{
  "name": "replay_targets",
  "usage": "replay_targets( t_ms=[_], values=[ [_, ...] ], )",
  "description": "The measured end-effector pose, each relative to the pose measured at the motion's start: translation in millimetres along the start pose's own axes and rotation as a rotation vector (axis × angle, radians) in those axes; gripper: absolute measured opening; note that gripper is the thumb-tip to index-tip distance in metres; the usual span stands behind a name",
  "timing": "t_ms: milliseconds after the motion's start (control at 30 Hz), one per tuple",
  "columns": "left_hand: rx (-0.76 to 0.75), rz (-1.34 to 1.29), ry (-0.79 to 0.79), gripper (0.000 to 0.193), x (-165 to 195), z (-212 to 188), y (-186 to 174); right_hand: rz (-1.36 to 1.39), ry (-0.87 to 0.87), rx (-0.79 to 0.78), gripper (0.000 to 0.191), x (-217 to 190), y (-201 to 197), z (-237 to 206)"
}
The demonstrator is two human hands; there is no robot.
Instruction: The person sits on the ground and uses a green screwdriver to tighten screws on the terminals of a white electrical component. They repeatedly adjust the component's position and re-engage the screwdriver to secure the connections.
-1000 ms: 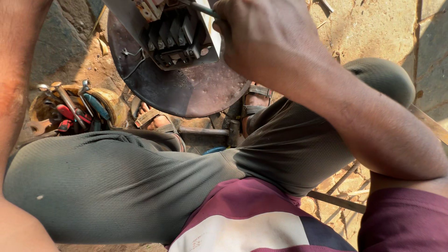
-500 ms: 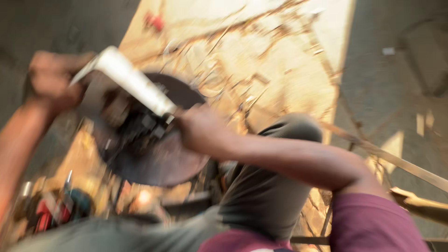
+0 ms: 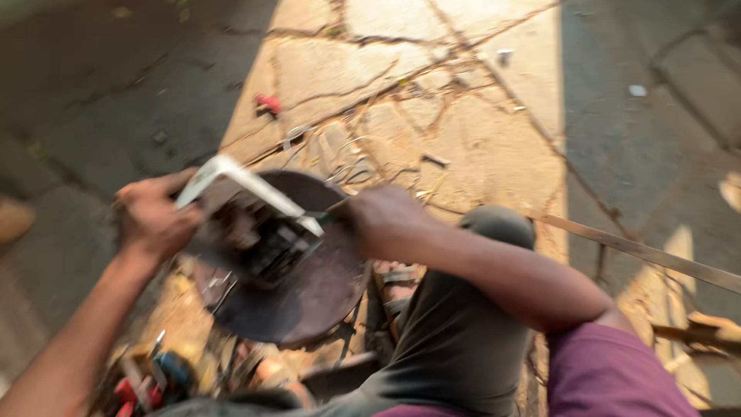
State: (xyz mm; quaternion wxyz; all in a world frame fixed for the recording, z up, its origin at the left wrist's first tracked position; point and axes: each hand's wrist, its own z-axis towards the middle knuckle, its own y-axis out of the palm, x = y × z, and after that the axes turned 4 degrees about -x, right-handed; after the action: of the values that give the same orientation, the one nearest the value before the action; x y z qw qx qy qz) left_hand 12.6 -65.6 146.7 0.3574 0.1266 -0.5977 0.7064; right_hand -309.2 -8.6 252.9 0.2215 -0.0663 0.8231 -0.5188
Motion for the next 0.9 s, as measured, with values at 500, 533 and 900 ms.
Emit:
replay_targets(
  t_ms=[500,533,900],
  values=[
    [-0.276,0.242,-0.329,0.038,129.9,22.0,-11.7,-0.015,0.097,0.057,0.030,26.4,-22.9,-42.8],
    [-0.312,0.230,-0.385,0.044,130.5,25.0,-13.5,0.000,0.098,0.040,0.030,25.3,-22.9,-43.5],
    [-0.379,0.216,-0.515,0.045,93.2,30.7,-1.6,0.034,-0.103,-0.003,0.029,21.2,-17.2,-50.1]
  ],
)
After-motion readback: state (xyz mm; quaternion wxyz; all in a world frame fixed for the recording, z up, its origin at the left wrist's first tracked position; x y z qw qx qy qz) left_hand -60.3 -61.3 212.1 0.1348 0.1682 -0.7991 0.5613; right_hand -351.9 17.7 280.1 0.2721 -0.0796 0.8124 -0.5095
